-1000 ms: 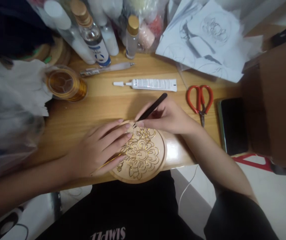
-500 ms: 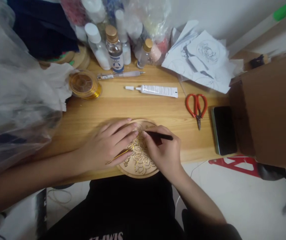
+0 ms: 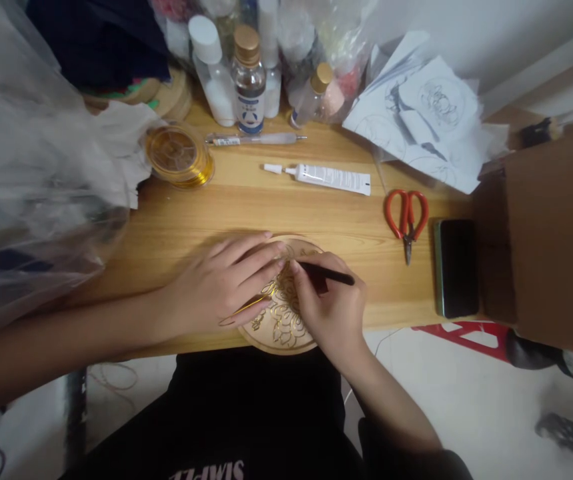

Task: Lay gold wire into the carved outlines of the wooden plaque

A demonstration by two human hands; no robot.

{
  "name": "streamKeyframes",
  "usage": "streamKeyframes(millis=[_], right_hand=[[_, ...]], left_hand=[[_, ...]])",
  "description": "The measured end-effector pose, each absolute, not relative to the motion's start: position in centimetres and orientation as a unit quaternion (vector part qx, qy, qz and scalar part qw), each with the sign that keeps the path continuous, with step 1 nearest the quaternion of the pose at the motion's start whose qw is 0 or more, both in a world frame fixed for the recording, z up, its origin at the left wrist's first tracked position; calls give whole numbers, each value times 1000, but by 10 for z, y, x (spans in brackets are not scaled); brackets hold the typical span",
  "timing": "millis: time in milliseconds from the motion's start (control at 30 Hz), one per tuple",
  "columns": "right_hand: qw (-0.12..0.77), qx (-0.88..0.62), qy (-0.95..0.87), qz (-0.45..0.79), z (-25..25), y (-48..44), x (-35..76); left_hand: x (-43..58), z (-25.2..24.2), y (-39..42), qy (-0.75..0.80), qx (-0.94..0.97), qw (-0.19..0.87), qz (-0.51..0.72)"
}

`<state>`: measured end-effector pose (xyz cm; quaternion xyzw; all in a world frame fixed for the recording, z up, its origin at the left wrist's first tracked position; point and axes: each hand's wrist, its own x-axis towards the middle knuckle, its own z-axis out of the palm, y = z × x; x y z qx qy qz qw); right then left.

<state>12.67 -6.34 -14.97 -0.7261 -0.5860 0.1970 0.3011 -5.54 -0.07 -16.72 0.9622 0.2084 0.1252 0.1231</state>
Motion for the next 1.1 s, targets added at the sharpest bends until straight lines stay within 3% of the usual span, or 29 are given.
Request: streamKeyframes(millis=[600,900,1100], right_hand=[[290,-714,-618,156,-144,-66,120],[437,-732,-492,178,-144,-78,133],[480,-693,-446,301,-131,-97,138]], left_hand=[[-56,-169,-2,209,963,116,121],[-54,-160,-12,230,963,114,77],[-45,-150,-36,308,944,115,34]])
